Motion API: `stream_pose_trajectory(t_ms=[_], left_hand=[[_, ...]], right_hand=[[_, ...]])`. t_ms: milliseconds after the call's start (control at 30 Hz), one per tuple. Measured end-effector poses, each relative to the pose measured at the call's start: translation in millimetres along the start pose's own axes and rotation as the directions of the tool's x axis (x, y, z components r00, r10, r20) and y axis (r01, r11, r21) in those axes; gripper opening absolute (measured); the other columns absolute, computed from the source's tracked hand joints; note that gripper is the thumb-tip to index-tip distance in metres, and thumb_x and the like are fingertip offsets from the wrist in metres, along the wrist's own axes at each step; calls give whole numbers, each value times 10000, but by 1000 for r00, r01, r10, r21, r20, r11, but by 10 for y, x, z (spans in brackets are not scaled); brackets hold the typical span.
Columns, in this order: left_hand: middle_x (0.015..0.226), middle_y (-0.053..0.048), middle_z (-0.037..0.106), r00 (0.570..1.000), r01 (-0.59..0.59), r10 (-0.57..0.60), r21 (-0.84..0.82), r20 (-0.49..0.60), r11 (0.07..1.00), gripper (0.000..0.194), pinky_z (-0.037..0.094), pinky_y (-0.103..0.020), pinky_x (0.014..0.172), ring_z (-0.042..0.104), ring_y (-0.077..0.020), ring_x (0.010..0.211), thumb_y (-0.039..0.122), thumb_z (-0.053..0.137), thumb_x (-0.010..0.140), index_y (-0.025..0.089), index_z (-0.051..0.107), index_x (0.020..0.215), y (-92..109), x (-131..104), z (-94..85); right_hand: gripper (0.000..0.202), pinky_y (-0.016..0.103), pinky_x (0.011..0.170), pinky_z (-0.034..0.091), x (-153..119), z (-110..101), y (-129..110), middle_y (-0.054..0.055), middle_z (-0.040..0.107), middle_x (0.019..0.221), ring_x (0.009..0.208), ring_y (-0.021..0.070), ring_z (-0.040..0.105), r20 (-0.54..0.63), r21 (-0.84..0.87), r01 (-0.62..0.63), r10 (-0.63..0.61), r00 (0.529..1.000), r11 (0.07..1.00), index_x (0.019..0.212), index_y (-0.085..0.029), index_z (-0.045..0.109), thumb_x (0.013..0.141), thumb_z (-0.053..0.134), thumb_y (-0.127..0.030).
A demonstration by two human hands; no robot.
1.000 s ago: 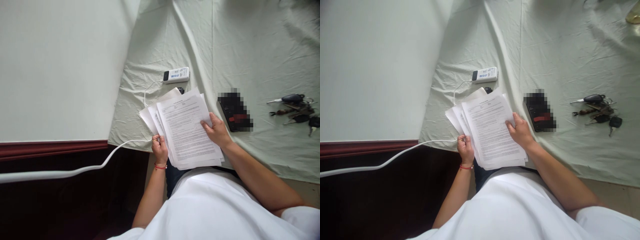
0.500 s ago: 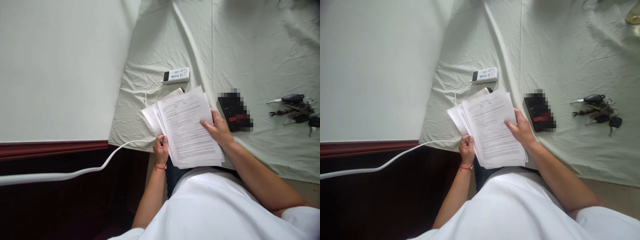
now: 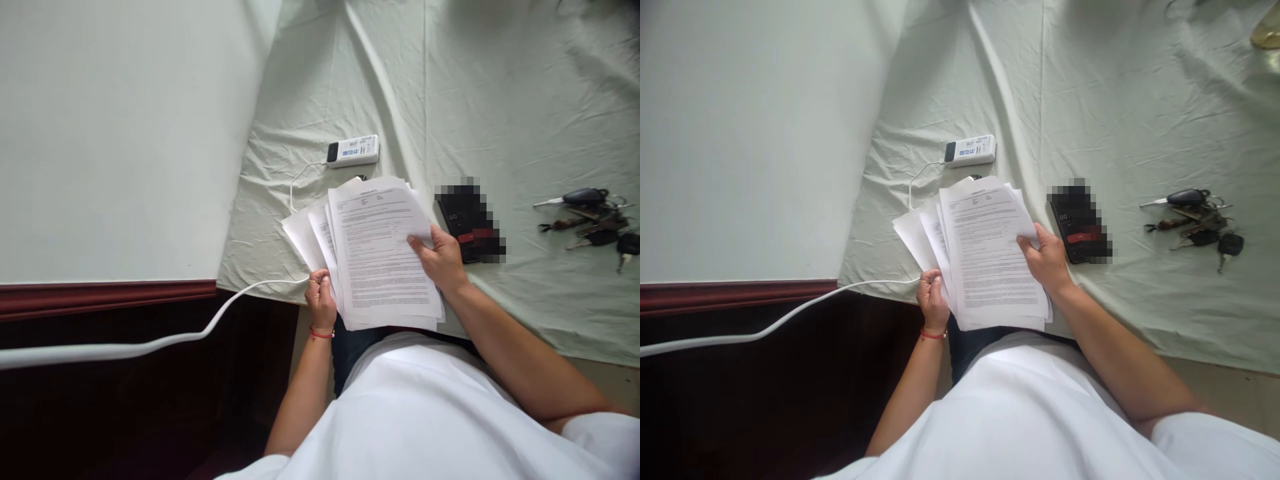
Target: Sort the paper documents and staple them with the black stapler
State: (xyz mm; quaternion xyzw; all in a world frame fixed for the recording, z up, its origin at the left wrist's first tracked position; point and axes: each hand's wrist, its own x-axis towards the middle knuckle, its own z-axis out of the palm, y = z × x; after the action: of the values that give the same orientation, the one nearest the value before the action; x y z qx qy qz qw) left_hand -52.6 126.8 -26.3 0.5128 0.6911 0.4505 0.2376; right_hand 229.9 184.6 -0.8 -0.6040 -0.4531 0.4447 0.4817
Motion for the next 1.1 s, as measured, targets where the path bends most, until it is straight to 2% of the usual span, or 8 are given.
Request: stream_pose_trajectory(t_ms=[200,400,533,600,667,733,900,1100], left_hand=[[824,14,577,996,-70,72,35,-55,997,201,398,-273,686,458,-125,639,344,560,969,191,631,1078,37,21,16],[670,76,430,990,-98,105,74,-91,992,279,372,-259,634,379,-109,553,351,599,968,172,597,1183,30,16,40],[594,104,364,992,-63,75,120,-105,991,469,389,-263,616,413,-127,527,384,602,983,138,544,1378,32,5,47],[622,77,474,993,-45,57,115,-107,992,576,448,-278,664,522,-148,575,427,605,991,129,488,1470,44,4,50],[736,7,622,993,-39,48,87,-104,995,662,505,-301,748,645,-184,708,483,610,993,127,440,1524,64,5,54],[857,-58,702,994,-38,46,70,-104,997,721,531,-316,803,702,-216,834,529,619,986,129,417,1550,88,7,59],[975,-100,745,993,-34,42,70,-110,997,768,554,-323,831,728,-240,947,573,627,974,141,416,1572,126,9,64],[807,-49,720,994,-21,31,98,-104,995,759,549,-328,791,720,-220,794,588,595,989,117,421,1557,92,3,58]], right_hand=[[313,448,864,598,22,-22,1,66,815,1039,926,286,756,3,-108,25,-25,1000,994,1147,-228,741,898,655,-396],[298,427,859,583,10,-16,-16,66,817,1046,962,294,756,105,-106,35,-24,994,994,1098,-213,766,895,638,-389],[286,404,827,590,4,-15,-16,45,811,982,897,270,750,15,-35,39,-38,999,999,1081,-217,776,910,649,-408],[279,414,852,594,6,-16,-10,47,809,989,914,272,751,-51,-15,59,-60,997,998,1083,-220,777,913,666,-413],[291,432,888,598,6,-18,4,54,810,1015,950,282,754,-98,9,70,-69,993,997,1101,-226,777,916,689,-432],[323,454,932,599,2,-19,25,62,810,1040,983,291,755,-126,40,86,-81,989,995,1125,-232,775,920,706,-471],[381,483,973,600,-15,-22,71,70,803,1106,1026,298,752,-170,64,119,-106,980,991,1150,-244,770,924,709,-545],[405,479,953,604,-16,-22,78,72,802,1115,1025,299,754,-177,91,120,-103,979,989,1201,-252,757,928,708,-548]])
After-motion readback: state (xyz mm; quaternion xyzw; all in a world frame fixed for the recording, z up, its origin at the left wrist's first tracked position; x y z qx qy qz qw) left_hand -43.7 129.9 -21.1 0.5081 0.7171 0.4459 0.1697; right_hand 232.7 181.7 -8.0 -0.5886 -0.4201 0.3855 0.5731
